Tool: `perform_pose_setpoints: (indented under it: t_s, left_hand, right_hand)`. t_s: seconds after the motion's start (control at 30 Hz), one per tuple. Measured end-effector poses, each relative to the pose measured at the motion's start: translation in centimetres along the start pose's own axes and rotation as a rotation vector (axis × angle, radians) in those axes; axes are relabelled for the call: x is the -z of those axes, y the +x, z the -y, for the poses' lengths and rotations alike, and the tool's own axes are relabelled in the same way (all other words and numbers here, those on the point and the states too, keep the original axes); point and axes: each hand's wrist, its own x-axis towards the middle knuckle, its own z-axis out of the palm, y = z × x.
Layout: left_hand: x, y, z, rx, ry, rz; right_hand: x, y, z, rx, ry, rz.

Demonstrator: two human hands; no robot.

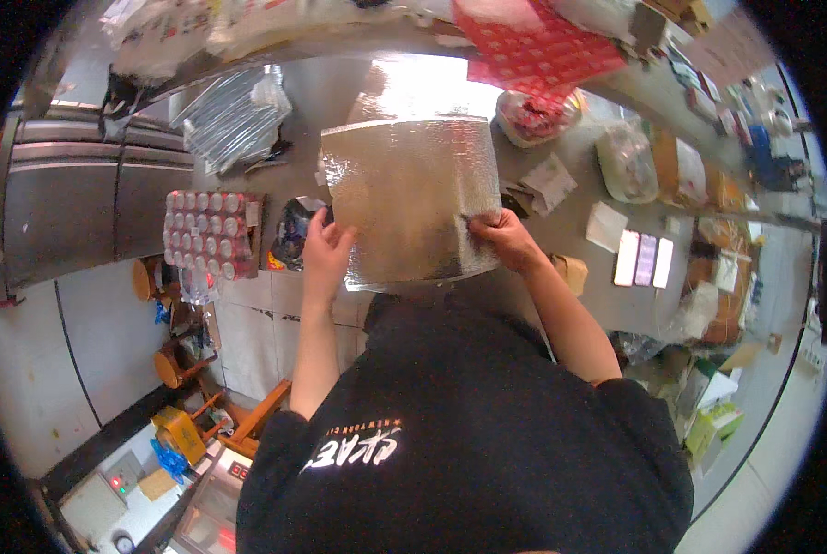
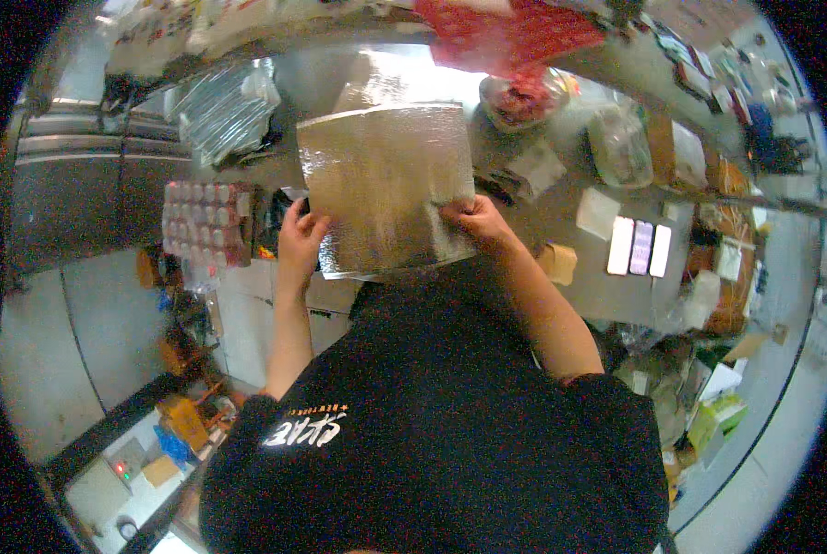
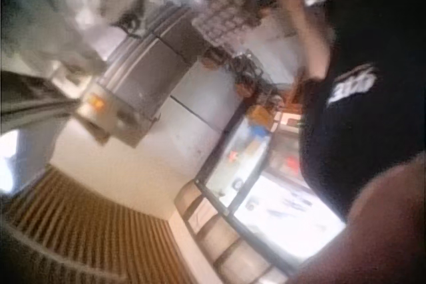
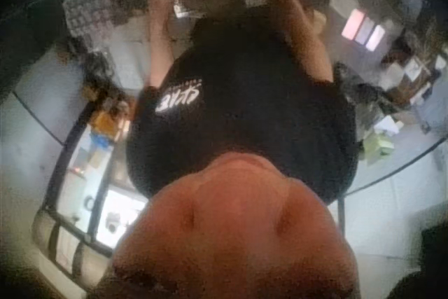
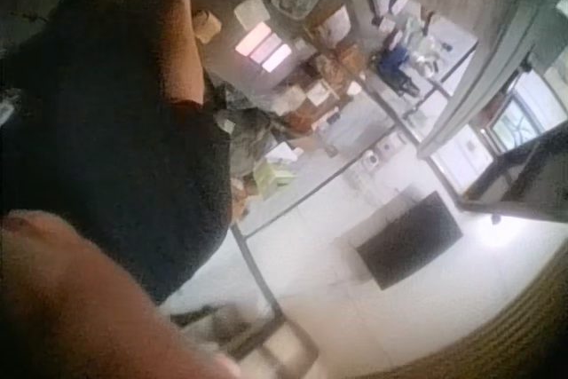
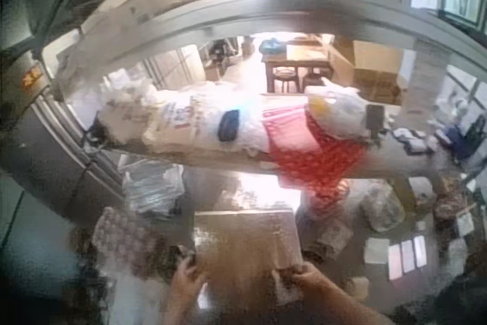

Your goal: The person assembles a wrap by placing lettuce and tomato slices on paper, adds a cooked egg, and wraps it. They then pack the wrap into a plastic bag with a receipt and place it on the counter.

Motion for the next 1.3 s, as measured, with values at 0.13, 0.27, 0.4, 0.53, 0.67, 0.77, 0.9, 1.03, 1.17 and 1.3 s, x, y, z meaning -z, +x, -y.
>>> perform_pose_setpoints:
  t_s: [0.13, 0.27, 0.4, 0.53, 0.67, 0.77, 0.9, 1.03, 1.17, 1.3]
  left_hand:
    - [-4.2, -0.1, -2.6, -0.386, 0.268, -0.023]
    - [-5.8, -1.0, -9.2, -0.953, 0.651, 0.215]
    - [-8.2, -3.1, -14.2, -1.189, 0.602, 0.555]
    - [-10.4, -4.8, -16.1, -1.147, 0.477, 0.618]
    - [-11.4, -6.0, -15.6, -1.058, 0.409, 0.670]
    - [-11.3, -6.5, -14.4, -0.634, 0.634, 0.812]
    - [-10.5, -7.7, -12.9, -0.261, 0.870, 0.732]
    - [-8.0, -10.2, -12.1, -0.368, 0.801, 0.544]
    - [-6.0, -13.3, -11.7, -0.315, 0.790, 0.508]
    - [-5.6, -16.1, -11.3, -0.113, 0.632, 0.452]
  right_hand:
    - [2.5, -5.1, -2.6, -0.032, -0.162, -0.367]
    - [0.7, -9.5, 1.4, 0.691, -0.900, -0.771]
    - [-1.1, -11.8, 7.5, 1.150, -1.464, -0.281]
    - [0.6, -12.7, 8.7, 1.150, -1.318, -0.095]
    - [3.6, -13.3, 7.8, 1.272, -1.324, -0.065]
    - [3.6, -14.0, 7.8, 1.321, -1.337, -0.144]
    - [2.0, -14.9, 8.5, 1.164, -1.455, 0.228]
    - [8.4, -9.6, 12.1, 1.355, -1.258, -0.168]
    - [23.5, 5.3, 19.7, 0.644, -1.003, -1.054]
    - [32.9, 16.1, 23.1, 0.509, -1.490, -1.079]
